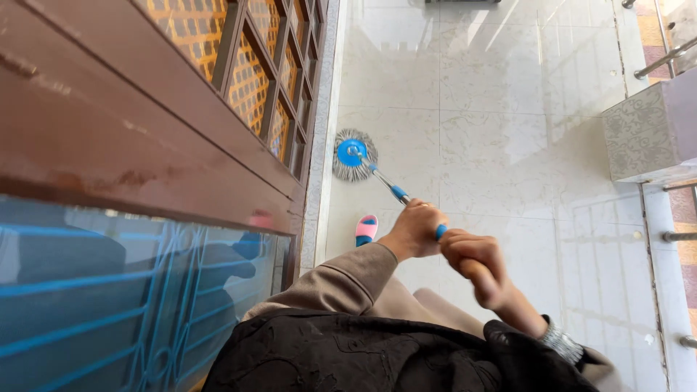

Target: Mopping the tiled floor of a balcony area.

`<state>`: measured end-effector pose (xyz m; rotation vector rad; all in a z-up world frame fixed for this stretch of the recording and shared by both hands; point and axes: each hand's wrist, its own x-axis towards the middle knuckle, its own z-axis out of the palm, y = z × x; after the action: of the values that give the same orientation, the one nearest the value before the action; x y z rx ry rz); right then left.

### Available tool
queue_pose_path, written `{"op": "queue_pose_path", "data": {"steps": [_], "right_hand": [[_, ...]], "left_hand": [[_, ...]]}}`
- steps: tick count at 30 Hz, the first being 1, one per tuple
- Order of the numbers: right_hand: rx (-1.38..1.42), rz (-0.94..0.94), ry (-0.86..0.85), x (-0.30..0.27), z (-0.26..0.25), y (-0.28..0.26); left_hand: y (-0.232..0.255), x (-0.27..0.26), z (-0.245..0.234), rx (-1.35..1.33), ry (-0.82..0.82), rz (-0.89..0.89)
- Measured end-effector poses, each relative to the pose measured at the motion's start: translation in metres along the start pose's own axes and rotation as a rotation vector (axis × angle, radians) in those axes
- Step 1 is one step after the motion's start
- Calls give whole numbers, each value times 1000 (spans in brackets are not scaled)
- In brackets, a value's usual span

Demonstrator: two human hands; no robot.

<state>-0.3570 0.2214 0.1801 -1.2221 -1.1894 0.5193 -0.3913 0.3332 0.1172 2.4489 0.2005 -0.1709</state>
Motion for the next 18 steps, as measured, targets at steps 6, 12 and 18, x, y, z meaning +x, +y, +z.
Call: {"op": "queue_pose_path", "data": {"steps": [6, 12, 18], "right_hand": [[-79, -49, -11, 79, 2, 87], [-93, -103, 3, 204, -41, 198], [-214, -59, 17, 325, -79, 277]], "left_hand": [[-122, 88, 16, 131, 85, 26], [-231, 225, -29, 99, 127, -53], [-265, 297, -128, -223, 47, -326]]}}
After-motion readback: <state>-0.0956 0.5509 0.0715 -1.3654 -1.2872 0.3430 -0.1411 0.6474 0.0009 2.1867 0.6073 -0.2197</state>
